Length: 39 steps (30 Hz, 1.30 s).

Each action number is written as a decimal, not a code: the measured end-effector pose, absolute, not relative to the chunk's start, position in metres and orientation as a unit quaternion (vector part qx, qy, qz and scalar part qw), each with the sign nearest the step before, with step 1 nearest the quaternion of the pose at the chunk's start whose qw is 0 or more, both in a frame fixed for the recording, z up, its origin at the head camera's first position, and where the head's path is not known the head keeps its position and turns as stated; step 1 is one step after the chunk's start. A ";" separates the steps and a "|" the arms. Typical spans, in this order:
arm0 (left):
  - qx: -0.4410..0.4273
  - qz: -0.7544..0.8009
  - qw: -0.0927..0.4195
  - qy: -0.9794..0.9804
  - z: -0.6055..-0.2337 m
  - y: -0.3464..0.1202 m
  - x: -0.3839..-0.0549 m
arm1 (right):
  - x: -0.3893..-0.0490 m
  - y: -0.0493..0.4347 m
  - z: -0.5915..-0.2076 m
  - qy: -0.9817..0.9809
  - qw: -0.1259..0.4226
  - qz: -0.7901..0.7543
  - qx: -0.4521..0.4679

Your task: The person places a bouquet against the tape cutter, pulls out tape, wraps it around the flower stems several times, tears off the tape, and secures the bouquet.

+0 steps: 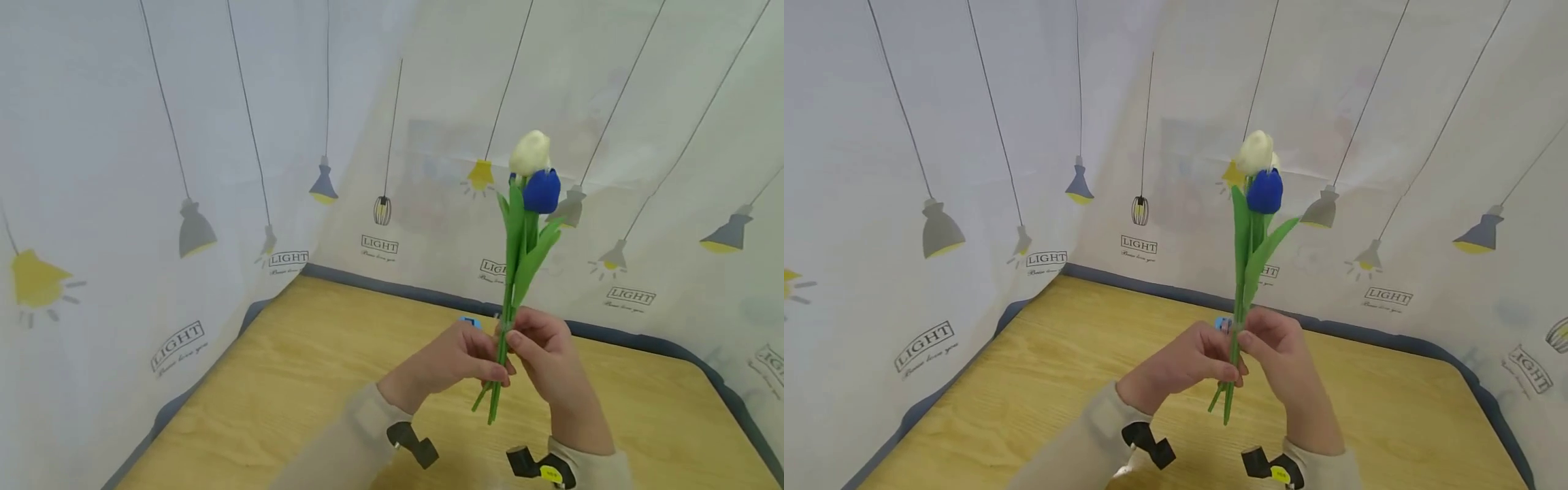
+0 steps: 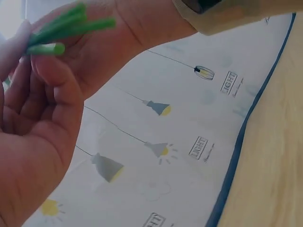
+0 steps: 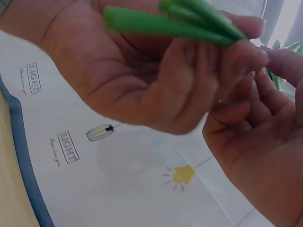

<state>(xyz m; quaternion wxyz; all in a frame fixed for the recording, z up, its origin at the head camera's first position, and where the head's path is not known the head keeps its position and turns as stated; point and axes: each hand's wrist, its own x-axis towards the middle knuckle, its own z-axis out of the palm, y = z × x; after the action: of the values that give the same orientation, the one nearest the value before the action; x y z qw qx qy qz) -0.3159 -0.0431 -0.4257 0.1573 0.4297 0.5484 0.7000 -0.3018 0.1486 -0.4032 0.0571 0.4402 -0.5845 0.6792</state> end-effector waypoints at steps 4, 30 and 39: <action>0.386 0.660 0.072 0.640 -0.417 -0.044 -0.313 | -0.298 0.148 -0.397 -0.628 0.118 0.665 0.385; 0.273 0.519 -0.144 0.797 -0.425 -0.023 -0.308 | -0.279 0.137 -0.381 -0.820 0.311 0.479 0.048; 0.353 0.548 -0.077 0.755 -0.429 -0.035 -0.315 | -0.296 0.157 -0.387 -0.715 0.115 0.679 0.122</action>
<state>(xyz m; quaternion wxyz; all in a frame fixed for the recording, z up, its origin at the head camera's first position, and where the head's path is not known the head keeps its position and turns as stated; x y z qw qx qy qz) -0.3150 -0.0351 -0.4291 -0.0768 0.3532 0.7545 0.5478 -0.2958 0.1568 -0.3875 0.1152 0.1220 -0.7151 0.6786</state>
